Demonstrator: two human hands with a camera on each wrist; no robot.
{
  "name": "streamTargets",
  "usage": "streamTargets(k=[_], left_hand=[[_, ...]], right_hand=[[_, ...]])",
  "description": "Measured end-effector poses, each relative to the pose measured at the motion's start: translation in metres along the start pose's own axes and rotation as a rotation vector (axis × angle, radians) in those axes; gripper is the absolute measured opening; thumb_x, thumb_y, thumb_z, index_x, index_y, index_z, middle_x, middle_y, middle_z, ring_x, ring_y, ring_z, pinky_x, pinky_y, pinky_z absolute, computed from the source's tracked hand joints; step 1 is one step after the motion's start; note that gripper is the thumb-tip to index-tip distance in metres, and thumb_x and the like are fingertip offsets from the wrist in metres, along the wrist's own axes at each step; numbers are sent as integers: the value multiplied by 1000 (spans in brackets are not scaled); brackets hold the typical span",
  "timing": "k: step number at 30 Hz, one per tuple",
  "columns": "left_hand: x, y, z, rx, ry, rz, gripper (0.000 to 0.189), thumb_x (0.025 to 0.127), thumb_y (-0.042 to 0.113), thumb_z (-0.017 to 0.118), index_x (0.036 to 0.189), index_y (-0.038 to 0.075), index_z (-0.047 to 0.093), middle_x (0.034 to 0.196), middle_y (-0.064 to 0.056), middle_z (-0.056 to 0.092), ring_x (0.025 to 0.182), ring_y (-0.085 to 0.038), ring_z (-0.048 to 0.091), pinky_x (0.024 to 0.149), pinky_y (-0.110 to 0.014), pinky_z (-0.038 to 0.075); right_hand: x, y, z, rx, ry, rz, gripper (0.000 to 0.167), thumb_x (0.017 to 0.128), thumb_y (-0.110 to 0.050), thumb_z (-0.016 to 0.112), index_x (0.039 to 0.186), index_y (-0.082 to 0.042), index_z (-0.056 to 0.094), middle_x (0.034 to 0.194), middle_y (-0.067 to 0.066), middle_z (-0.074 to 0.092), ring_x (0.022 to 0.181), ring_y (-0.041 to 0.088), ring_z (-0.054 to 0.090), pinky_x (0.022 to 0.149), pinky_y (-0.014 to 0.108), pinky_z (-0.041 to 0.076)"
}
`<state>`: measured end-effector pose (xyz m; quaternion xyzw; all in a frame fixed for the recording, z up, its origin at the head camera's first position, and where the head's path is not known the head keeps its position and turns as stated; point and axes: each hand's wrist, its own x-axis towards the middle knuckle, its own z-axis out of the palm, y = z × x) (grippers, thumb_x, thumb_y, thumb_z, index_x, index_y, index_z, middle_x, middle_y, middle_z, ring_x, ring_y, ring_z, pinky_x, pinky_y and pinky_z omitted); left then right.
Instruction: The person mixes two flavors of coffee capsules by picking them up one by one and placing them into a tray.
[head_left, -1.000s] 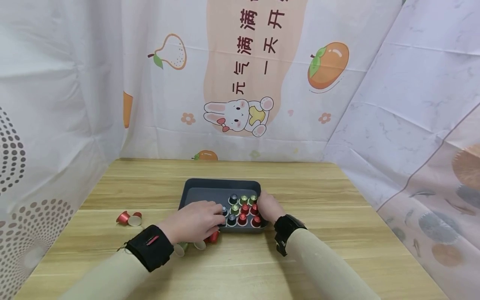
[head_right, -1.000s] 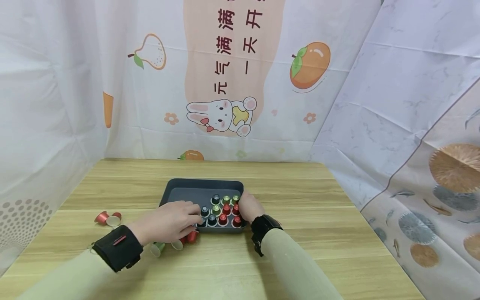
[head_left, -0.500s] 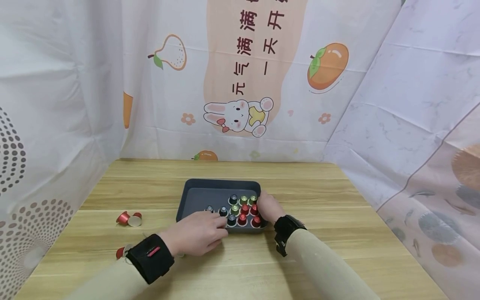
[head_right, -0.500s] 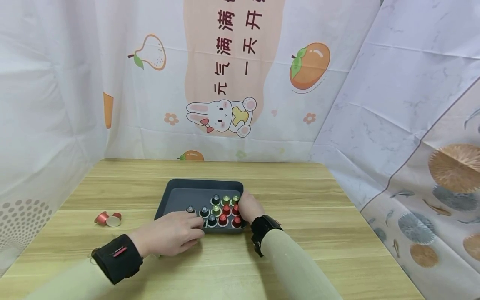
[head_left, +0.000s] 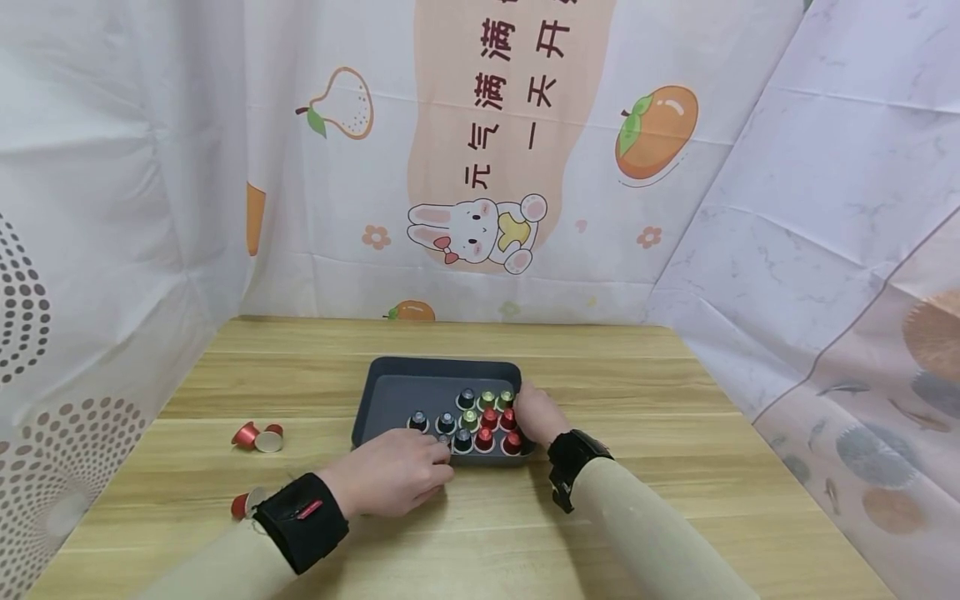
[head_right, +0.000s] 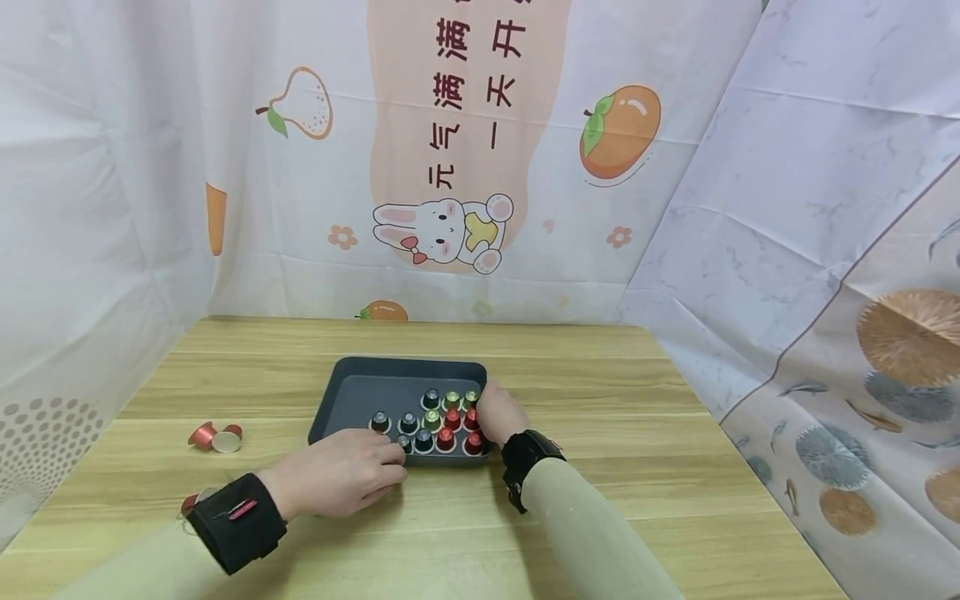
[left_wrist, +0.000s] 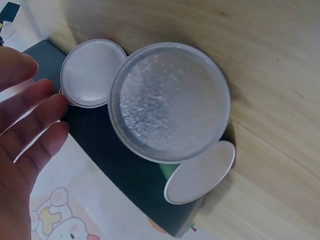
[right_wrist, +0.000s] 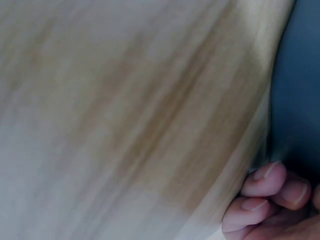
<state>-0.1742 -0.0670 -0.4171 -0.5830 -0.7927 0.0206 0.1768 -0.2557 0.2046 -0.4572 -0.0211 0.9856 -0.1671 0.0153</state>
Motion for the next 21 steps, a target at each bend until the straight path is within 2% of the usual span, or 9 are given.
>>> streamTargets(k=[7, 13, 21], left_hand=[[1, 3, -1, 57, -29, 14, 8, 93, 15, 71, 87, 21, 69, 83, 9, 65, 74, -8, 61, 66, -27, 53], [2, 7, -3, 124, -74, 30, 10, 90, 14, 73, 85, 21, 68, 79, 8, 63, 69, -10, 58, 61, -25, 48], [2, 8, -1, 119, -102, 15, 11, 91, 13, 72, 85, 21, 68, 78, 9, 57, 64, -8, 55, 56, -24, 45]], right_hand=[[-1, 1, 1, -12, 14, -30, 33, 105, -8, 40, 124, 16, 52, 101, 28, 67, 92, 31, 68, 81, 46, 57], [-2, 0, -1, -14, 12, -30, 35, 106, -9, 41, 127, 17, 51, 102, 29, 67, 94, 32, 69, 81, 47, 57], [0, -1, -1, 4, 6, -7, 33, 107, -10, 40, 124, 15, 52, 100, 26, 67, 92, 30, 69, 80, 46, 57]])
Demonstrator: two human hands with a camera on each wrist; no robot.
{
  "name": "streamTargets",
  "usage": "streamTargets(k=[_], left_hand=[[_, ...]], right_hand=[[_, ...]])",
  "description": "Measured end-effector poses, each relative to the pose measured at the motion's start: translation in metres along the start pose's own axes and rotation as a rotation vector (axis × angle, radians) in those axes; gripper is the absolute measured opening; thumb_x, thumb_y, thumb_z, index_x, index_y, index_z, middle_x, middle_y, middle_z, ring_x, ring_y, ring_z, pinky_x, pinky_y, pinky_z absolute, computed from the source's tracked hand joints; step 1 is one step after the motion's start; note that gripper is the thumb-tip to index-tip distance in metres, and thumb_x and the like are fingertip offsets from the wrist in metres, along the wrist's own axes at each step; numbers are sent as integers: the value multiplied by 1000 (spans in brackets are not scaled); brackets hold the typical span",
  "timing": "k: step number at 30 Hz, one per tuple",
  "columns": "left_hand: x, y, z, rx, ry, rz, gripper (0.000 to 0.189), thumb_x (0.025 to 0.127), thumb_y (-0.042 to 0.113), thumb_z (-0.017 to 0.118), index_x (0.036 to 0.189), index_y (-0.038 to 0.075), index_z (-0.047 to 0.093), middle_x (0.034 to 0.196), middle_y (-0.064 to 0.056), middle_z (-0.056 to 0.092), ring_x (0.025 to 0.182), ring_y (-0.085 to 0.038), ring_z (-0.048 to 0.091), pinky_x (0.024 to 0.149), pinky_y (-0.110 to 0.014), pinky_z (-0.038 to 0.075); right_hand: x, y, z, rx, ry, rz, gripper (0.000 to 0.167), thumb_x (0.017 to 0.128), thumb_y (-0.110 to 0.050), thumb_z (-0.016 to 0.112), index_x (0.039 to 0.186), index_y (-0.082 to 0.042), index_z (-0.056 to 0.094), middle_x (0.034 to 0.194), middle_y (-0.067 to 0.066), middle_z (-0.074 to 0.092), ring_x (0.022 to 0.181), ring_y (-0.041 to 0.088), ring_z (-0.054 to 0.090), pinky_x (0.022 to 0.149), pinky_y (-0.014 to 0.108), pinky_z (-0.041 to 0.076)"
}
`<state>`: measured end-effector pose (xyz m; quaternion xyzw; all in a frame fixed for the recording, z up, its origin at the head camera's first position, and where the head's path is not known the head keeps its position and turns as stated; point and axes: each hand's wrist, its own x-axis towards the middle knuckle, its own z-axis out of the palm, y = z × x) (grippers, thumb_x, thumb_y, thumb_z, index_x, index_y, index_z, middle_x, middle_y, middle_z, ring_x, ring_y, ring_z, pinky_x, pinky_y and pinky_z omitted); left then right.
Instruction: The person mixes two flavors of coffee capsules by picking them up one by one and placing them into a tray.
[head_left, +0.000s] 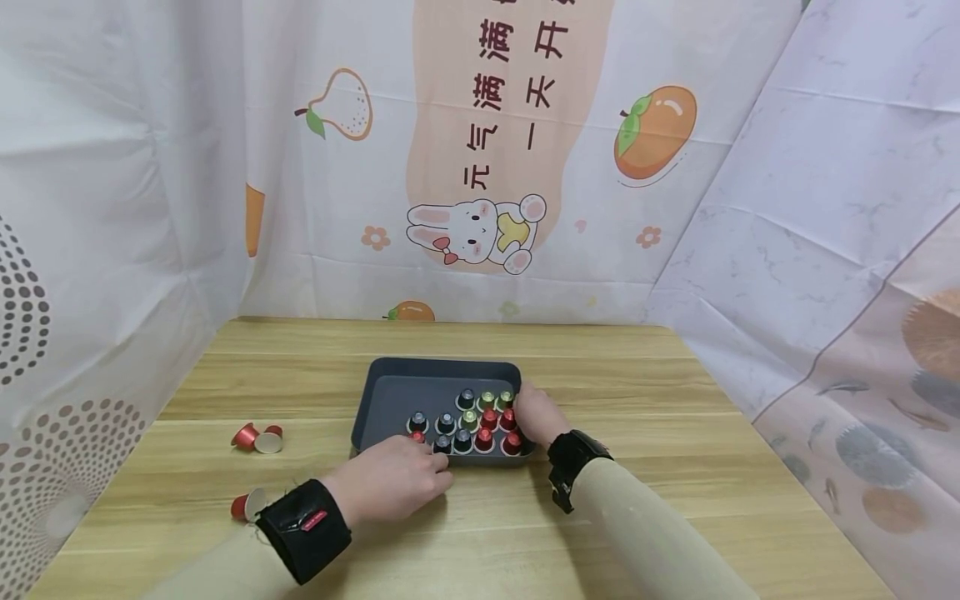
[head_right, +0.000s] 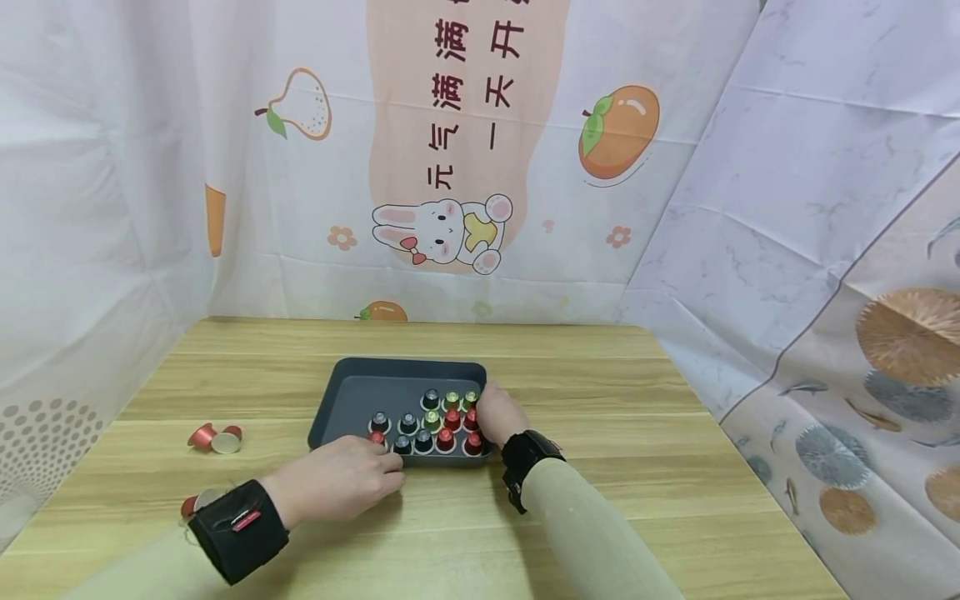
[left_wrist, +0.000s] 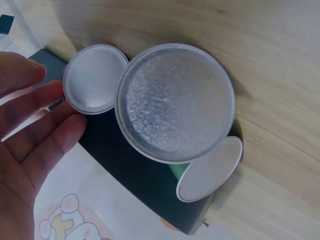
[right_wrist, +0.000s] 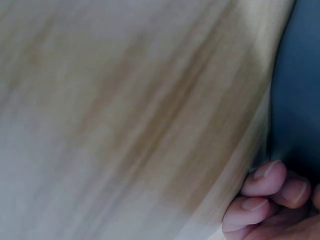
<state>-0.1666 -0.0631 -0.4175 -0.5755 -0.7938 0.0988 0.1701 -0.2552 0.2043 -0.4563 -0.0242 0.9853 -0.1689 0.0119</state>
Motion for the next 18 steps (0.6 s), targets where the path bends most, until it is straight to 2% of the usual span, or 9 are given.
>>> streamTargets(k=[7, 12, 18], left_hand=[[-1, 3, -2, -1, -31, -19, 8, 92, 14, 71, 90, 21, 70, 80, 8, 58, 54, -5, 40, 47, -24, 35], [0, 4, -2, -21, -37, -26, 7, 94, 16, 68, 90, 21, 69, 80, 7, 58, 53, -5, 39, 46, -24, 34], [1, 4, 0, -68, -5, -25, 13, 97, 19, 65, 84, 22, 65, 77, 9, 54, 51, -4, 36, 44, -23, 29]], right_hand=[[0, 1, 0, 5, -4, -2, 33, 107, -10, 39, 125, 15, 52, 100, 26, 67, 91, 29, 68, 79, 46, 57], [0, 1, 1, 5, -2, -3, 34, 107, -11, 39, 126, 15, 52, 102, 26, 67, 93, 30, 68, 81, 46, 57], [-1, 0, 0, 4, -4, 2, 33, 107, -11, 40, 124, 14, 52, 101, 25, 67, 91, 29, 67, 79, 46, 57]])
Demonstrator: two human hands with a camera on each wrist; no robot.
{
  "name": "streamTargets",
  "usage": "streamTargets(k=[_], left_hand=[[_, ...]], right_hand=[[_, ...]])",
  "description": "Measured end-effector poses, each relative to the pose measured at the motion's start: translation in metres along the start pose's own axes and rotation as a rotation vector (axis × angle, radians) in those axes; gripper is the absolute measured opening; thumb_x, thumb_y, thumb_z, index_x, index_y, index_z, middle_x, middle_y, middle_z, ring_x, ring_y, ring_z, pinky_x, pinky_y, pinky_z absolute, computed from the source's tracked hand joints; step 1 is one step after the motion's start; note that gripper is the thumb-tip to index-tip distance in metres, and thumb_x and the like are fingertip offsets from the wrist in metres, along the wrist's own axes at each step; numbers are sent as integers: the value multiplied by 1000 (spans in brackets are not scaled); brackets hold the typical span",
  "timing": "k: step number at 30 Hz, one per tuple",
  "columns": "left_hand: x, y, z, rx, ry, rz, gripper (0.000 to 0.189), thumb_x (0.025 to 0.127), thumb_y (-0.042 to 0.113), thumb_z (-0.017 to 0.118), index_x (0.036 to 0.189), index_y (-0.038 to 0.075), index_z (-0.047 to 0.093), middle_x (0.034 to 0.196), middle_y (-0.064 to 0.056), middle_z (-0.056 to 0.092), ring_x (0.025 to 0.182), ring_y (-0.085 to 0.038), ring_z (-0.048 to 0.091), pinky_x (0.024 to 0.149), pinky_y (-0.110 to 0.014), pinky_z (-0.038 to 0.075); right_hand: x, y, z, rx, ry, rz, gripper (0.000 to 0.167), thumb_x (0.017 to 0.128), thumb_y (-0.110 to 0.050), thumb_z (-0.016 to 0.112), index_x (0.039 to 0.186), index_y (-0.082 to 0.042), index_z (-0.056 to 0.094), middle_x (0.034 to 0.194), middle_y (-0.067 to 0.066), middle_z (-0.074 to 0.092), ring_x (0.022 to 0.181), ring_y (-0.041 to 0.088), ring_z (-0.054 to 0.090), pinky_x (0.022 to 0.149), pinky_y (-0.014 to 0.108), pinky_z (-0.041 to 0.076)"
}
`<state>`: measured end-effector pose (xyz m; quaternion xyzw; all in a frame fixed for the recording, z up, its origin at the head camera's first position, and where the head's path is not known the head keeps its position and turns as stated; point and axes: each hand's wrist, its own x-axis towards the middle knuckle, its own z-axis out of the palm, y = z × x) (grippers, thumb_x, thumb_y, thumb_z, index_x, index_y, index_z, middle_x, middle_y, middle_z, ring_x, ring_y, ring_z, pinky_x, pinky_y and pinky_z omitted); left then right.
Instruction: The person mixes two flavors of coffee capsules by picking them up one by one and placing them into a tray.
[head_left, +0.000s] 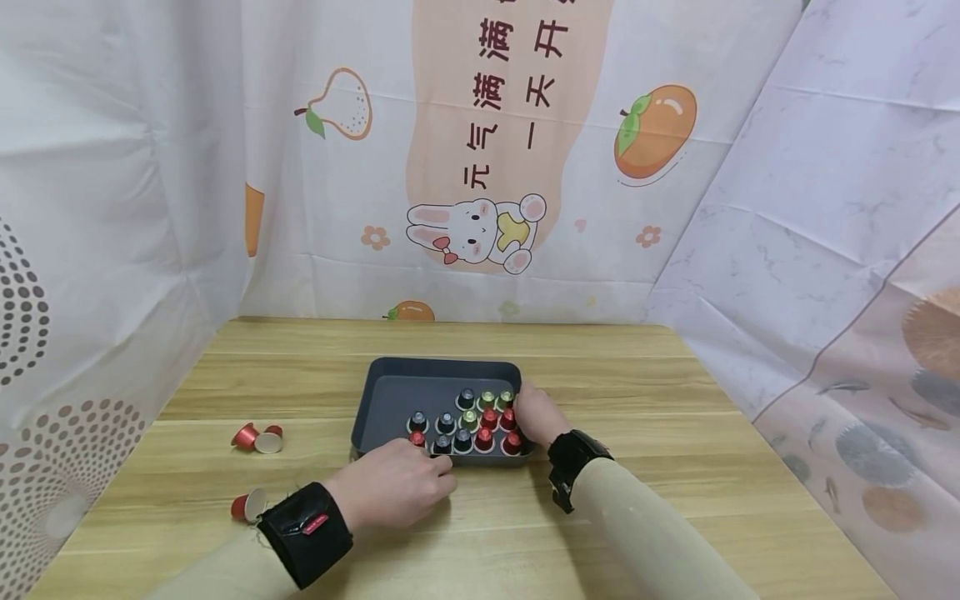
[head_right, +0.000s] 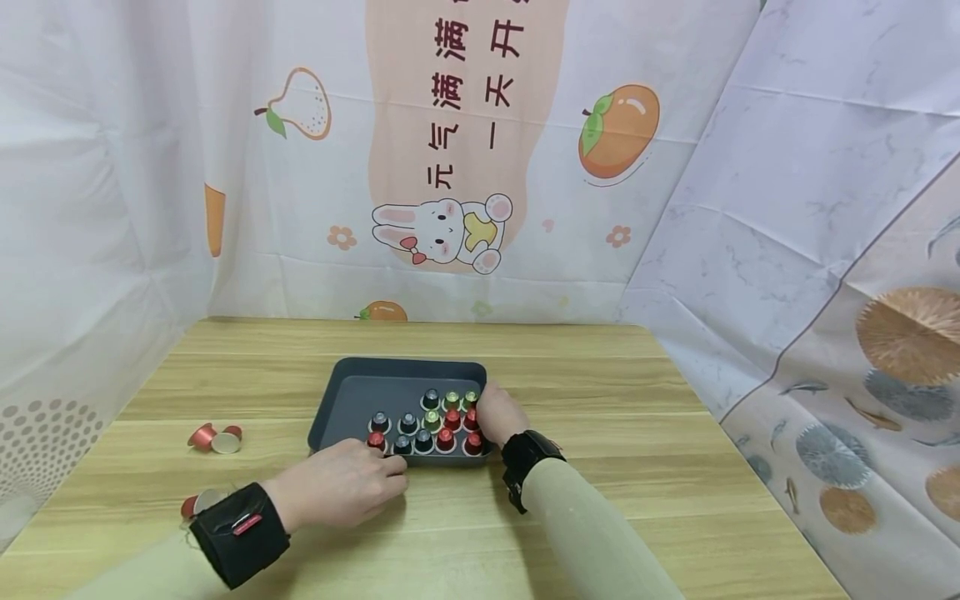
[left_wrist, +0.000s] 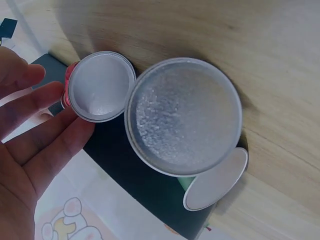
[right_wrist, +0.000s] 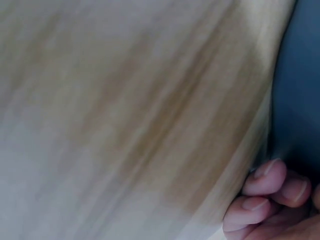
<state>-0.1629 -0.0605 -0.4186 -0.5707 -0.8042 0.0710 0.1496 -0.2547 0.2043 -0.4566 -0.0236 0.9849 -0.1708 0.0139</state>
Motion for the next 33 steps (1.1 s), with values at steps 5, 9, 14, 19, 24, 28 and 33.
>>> streamTargets(k=[5, 9, 14, 19, 24, 28, 33], left_hand=[[1, 0, 2, -11, 17, 12, 13, 98, 23, 65, 84, 22, 64, 79, 9, 54, 51, -3, 36, 45, -23, 28], [2, 0, 4, -2, 43, 28, 12, 96, 23, 67, 85, 22, 63, 80, 9, 52, 50, -3, 37, 45, -23, 30], [3, 2, 5, 10, 43, 43, 10, 92, 17, 68, 87, 23, 63, 83, 9, 49, 49, -3, 36, 45, -22, 27], [4, 2, 4, 23, 29, 52, 15, 89, 10, 71, 89, 24, 64, 86, 9, 48, 52, -3, 38, 48, -21, 29], [6, 2, 3, 34, 27, 64, 17, 87, 10, 73, 90, 24, 64, 89, 8, 47, 60, -6, 45, 53, -20, 36], [6, 3, 3, 32, 24, 67, 18, 87, 10, 74, 94, 23, 64, 91, 8, 47, 64, -8, 47, 54, -20, 39], [7, 4, 4, 45, 29, 62, 18, 87, 10, 74, 97, 22, 64, 92, 8, 48, 64, -8, 47, 55, -20, 42]], right_hand=[[-1, 1, 0, 4, 6, -7, 33, 106, -11, 40, 124, 15, 52, 101, 25, 67, 90, 29, 67, 79, 46, 57], [0, 1, 1, 8, 6, -3, 33, 107, -11, 40, 125, 14, 52, 102, 26, 67, 90, 29, 67, 80, 46, 57], [0, 0, 0, 10, -1, 4, 34, 107, -11, 40, 126, 14, 52, 103, 26, 67, 92, 29, 67, 80, 46, 57], [-2, -1, -3, 22, -4, 4, 34, 107, -11, 40, 126, 14, 51, 101, 25, 67, 89, 28, 67, 78, 45, 57], [-2, 0, -4, 34, -6, 14, 35, 107, -12, 39, 128, 14, 50, 103, 25, 67, 91, 28, 68, 78, 45, 57], [-2, -1, -3, 26, 3, 1, 33, 107, -12, 40, 124, 13, 52, 101, 24, 67, 91, 29, 69, 78, 45, 57], [-2, -1, -3, 38, -9, 17, 33, 107, -12, 39, 125, 13, 52, 103, 24, 67, 92, 28, 68, 79, 45, 57]])
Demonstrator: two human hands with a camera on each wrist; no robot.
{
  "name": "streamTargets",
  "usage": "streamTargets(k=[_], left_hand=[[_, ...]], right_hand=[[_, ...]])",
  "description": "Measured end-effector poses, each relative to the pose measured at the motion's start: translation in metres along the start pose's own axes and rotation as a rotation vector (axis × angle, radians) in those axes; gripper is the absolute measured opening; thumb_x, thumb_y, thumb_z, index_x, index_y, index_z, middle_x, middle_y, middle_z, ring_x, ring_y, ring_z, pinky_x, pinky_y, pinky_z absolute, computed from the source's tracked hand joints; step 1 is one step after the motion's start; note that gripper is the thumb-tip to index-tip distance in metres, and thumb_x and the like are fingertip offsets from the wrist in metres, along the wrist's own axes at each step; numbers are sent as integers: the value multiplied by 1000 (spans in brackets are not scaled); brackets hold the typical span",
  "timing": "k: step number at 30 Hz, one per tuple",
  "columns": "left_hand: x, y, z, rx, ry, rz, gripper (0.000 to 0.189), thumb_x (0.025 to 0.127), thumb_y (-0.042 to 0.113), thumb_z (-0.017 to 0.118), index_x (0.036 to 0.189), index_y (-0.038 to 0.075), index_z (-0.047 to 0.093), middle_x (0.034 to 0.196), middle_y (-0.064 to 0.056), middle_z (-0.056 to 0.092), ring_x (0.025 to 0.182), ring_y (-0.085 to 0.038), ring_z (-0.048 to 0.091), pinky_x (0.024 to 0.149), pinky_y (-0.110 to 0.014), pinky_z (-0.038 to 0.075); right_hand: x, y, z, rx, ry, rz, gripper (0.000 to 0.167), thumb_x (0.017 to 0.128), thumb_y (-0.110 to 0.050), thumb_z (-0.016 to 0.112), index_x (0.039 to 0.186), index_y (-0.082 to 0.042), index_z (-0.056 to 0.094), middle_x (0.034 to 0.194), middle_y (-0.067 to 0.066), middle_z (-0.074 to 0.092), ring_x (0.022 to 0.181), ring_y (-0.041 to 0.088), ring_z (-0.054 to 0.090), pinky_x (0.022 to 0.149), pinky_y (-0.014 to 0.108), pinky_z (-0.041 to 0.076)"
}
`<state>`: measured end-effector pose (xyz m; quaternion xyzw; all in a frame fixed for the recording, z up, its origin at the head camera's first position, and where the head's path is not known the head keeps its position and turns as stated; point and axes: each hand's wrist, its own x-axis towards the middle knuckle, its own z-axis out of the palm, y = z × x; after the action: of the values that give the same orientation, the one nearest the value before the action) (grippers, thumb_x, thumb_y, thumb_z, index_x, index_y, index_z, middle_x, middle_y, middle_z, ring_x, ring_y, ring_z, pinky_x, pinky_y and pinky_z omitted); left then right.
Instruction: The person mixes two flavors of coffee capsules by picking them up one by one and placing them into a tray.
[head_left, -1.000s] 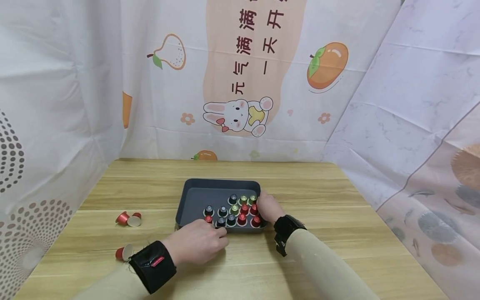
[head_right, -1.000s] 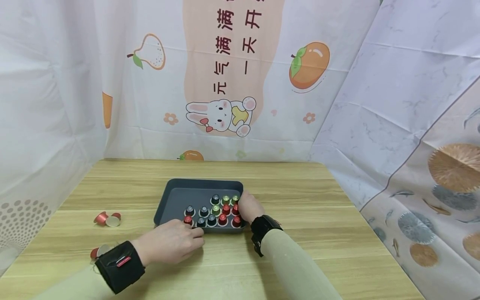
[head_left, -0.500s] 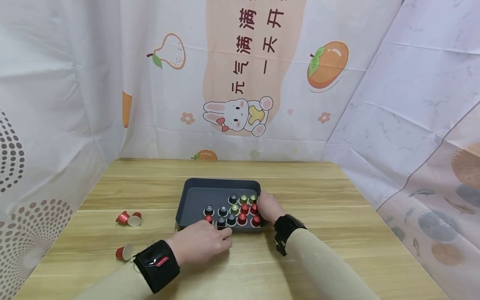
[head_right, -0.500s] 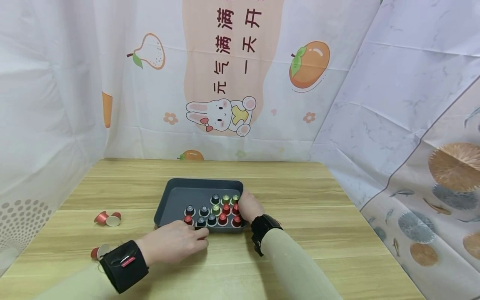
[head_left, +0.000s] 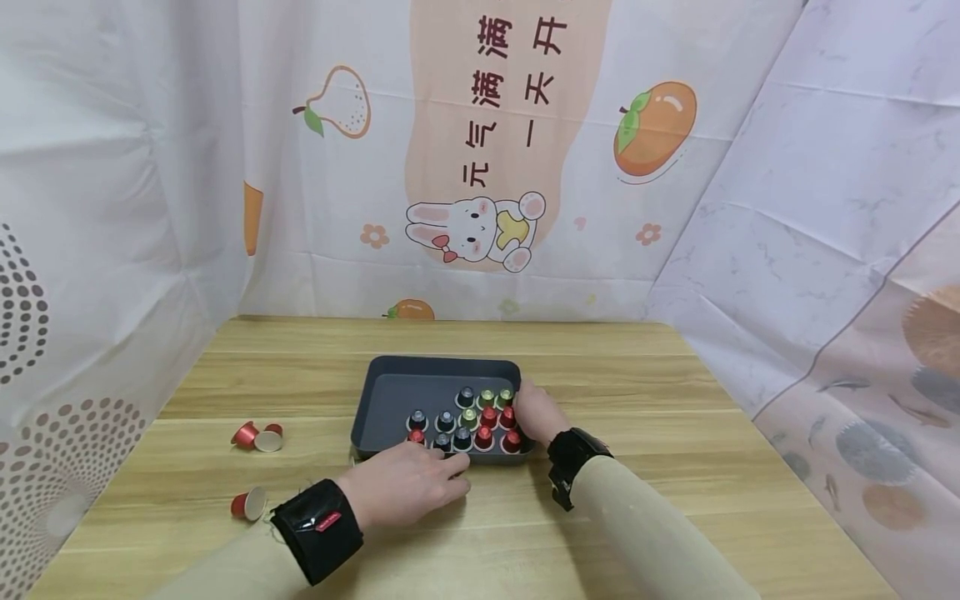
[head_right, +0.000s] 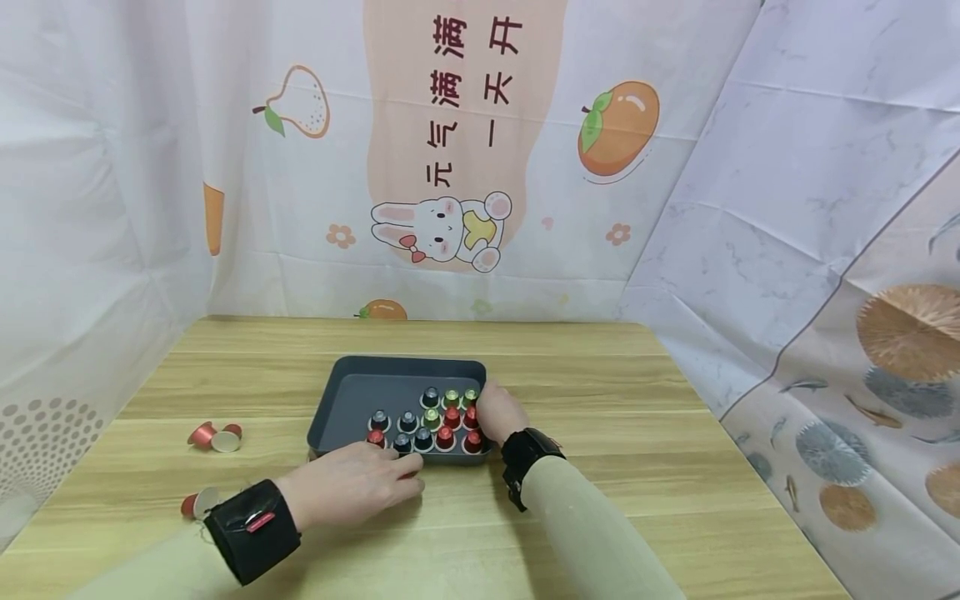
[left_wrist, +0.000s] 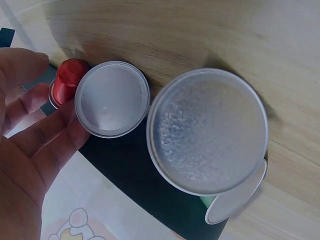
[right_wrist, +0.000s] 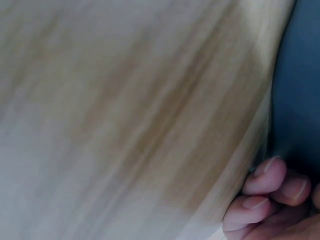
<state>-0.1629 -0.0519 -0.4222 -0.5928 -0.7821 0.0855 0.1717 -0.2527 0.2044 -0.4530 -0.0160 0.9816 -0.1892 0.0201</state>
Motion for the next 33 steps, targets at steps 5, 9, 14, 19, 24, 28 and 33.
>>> streamTargets(k=[5, 9, 14, 19, 24, 28, 33], left_hand=[[1, 1, 1, 1, -25, -22, 14, 91, 11, 70, 99, 21, 65, 94, 7, 48, 66, -9, 50, 57, -23, 45], [2, 2, 1, -9, -66, -40, 10, 94, 13, 69, 101, 20, 66, 97, 7, 49, 70, -10, 54, 62, -24, 49], [2, 2, 1, -1, -91, -43, 11, 92, 11, 71, 99, 19, 68, 99, 6, 49, 72, -9, 55, 65, -24, 52], [1, 2, 1, -9, -66, -26, 12, 93, 13, 72, 99, 21, 68, 97, 7, 49, 73, -9, 54, 66, -24, 51], [0, 1, 0, -31, -64, -25, 15, 92, 12, 73, 102, 23, 68, 95, 7, 48, 75, -8, 53, 67, -22, 51], [-1, 1, 1, -45, -88, -28, 18, 91, 12, 74, 104, 23, 68, 95, 7, 49, 78, -9, 53, 69, -22, 51], [-1, 1, 3, -37, -95, -21, 20, 89, 11, 76, 104, 22, 69, 94, 7, 51, 78, -8, 52, 72, -21, 51]], right_hand=[[0, 0, 0, 13, -16, 22, 36, 108, -13, 38, 129, 13, 50, 109, 25, 67, 95, 27, 67, 83, 45, 57], [0, 0, 0, -7, -6, 7, 35, 108, -13, 38, 127, 13, 51, 105, 24, 67, 93, 27, 67, 82, 45, 57], [0, 1, 0, -19, 4, -7, 34, 107, -12, 39, 126, 14, 52, 103, 24, 67, 91, 28, 67, 81, 46, 57], [0, 2, 3, -42, 27, -34, 32, 106, -10, 40, 124, 14, 52, 98, 24, 68, 89, 30, 68, 79, 46, 57], [0, 3, 4, -48, 34, -41, 31, 106, -9, 40, 122, 14, 52, 95, 24, 68, 87, 30, 69, 76, 46, 57], [0, 2, 4, -43, 27, -36, 33, 106, -10, 40, 125, 15, 51, 97, 25, 68, 87, 29, 68, 76, 45, 57], [0, 2, 3, -38, 21, -31, 32, 106, -10, 40, 123, 14, 52, 96, 24, 67, 87, 29, 68, 76, 45, 57]])
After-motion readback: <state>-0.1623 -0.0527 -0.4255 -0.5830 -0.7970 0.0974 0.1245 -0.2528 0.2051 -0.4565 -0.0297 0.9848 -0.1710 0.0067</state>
